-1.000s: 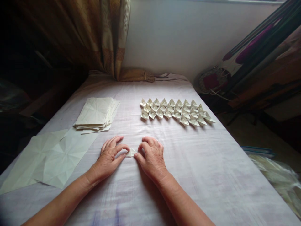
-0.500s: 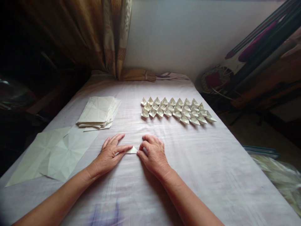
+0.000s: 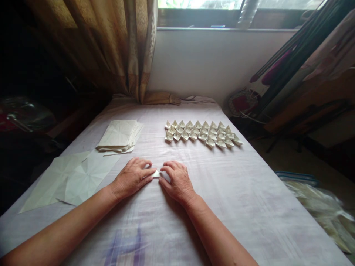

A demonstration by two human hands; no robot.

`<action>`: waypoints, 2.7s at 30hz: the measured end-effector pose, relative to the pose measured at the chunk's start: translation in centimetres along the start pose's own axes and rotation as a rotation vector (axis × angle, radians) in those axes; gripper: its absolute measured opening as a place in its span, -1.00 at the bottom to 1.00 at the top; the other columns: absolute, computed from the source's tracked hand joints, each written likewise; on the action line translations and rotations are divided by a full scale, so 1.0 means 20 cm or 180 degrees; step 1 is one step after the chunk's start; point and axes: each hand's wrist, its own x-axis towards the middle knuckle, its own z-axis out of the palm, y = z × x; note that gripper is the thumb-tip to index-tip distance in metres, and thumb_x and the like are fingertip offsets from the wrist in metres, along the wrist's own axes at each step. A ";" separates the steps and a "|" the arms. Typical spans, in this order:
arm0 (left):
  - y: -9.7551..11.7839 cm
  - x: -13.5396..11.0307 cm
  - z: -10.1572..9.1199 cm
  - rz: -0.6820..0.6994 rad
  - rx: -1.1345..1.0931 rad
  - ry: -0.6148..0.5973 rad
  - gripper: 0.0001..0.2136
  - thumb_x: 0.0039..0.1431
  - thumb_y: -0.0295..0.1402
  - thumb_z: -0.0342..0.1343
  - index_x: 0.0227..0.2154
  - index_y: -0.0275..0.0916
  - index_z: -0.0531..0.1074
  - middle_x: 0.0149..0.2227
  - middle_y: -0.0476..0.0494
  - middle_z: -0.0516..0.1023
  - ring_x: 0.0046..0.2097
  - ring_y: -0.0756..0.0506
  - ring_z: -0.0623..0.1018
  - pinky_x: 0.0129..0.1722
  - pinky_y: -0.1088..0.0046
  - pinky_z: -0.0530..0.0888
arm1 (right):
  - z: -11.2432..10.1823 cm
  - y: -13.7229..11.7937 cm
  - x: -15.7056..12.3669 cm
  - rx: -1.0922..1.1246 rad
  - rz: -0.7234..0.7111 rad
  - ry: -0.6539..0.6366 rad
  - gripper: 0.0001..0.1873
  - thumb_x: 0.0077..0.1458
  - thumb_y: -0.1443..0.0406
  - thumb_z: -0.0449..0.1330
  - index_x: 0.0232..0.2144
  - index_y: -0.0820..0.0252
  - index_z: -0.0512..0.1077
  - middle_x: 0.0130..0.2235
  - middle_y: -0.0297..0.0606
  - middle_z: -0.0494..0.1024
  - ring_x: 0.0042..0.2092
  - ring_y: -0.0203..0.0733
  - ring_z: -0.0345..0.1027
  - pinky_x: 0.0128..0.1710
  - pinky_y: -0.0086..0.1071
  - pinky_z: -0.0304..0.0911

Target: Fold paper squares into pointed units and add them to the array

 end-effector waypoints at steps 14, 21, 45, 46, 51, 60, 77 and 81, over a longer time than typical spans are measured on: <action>0.03 -0.03 0.12 -0.1131 -0.3052 0.1008 -0.68 0.18 -0.05 0.03 -0.39 -0.23 0.43 -0.40 -0.09 0.56 -0.35 -0.06 0.51 -0.28 0.43 0.42 | 0.11 -0.09 0.07 0.1387 0.0578 0.0441 -0.77 0.17 0.22 0.14 -0.42 0.14 0.57 -0.41 -0.28 0.62 -0.40 -0.24 0.44 -0.36 -0.43 0.27; 0.10 -0.13 0.10 -0.1494 -0.3749 0.1246 -0.67 0.06 -0.03 0.15 -0.39 -0.24 0.44 -0.49 -0.02 0.47 -0.43 -0.01 0.44 -0.47 0.54 0.36 | 0.12 -0.18 0.03 0.1869 0.0596 0.0432 -0.72 0.13 0.14 0.17 -0.46 0.20 0.54 -0.48 -0.30 0.58 -0.46 -0.30 0.36 -0.44 -0.48 0.25; 0.18 -0.16 0.07 -0.1616 -0.4292 0.1026 -0.63 -0.03 -0.04 0.26 -0.36 -0.28 0.50 -0.45 -0.07 0.51 -0.47 0.01 0.44 -0.57 0.57 0.27 | 0.11 -0.23 -0.01 0.1558 0.0398 0.0874 -0.73 0.18 0.17 0.10 -0.48 0.16 0.43 -0.47 -0.28 0.54 -0.43 -0.27 0.38 -0.36 -0.43 0.26; 0.19 -0.15 0.08 -0.1607 -0.4302 0.1013 -0.63 -0.05 -0.04 0.27 -0.39 -0.29 0.49 -0.44 -0.07 0.51 -0.48 0.02 0.43 -0.56 0.57 0.28 | 0.12 -0.23 -0.01 0.1604 0.0452 0.0853 -0.73 0.17 0.17 0.10 -0.48 0.16 0.44 -0.48 -0.29 0.54 -0.44 -0.27 0.37 -0.38 -0.43 0.26; 0.19 -0.14 0.08 -0.1586 -0.4348 0.1081 -0.64 0.00 -0.03 0.21 -0.38 -0.27 0.42 -0.39 -0.02 0.48 -0.55 0.11 0.33 -0.57 0.57 0.27 | 0.12 -0.22 0.00 0.1815 0.0549 0.0559 -0.68 0.17 0.13 0.08 -0.48 0.19 0.47 -0.49 -0.29 0.55 -0.48 -0.30 0.36 -0.44 -0.46 0.26; 0.20 -0.16 0.05 -0.1500 -0.4559 0.0848 -0.62 0.07 0.02 0.12 -0.36 -0.24 0.29 -0.48 0.07 0.36 -0.59 0.12 0.30 -0.65 0.61 0.14 | 0.09 -0.23 -0.01 0.1851 0.0489 0.0282 -0.63 0.17 0.15 0.07 -0.58 0.18 0.45 -0.56 -0.31 0.52 -0.50 -0.31 0.34 -0.42 -0.45 0.21; 0.20 -0.17 0.05 -0.1395 -0.4187 0.0988 -0.54 0.12 0.12 0.02 -0.55 -0.21 0.23 -0.64 0.09 0.29 -0.61 0.09 0.27 -0.63 0.57 0.19 | 0.06 -0.25 -0.04 0.1494 -0.0023 -0.0011 -0.63 0.20 0.12 0.04 -0.55 0.14 0.43 -0.52 -0.34 0.50 -0.46 -0.30 0.30 -0.35 -0.44 0.21; 0.19 -0.17 0.06 -0.1324 -0.4148 0.0967 -0.53 0.08 0.15 0.04 -0.53 -0.21 0.24 -0.64 0.10 0.30 -0.63 0.09 0.25 -0.62 0.57 0.21 | 0.08 -0.25 -0.04 0.1454 -0.0002 -0.0025 -0.60 0.24 0.11 0.01 -0.54 0.15 0.43 -0.52 -0.34 0.50 -0.47 -0.31 0.31 -0.38 -0.46 0.21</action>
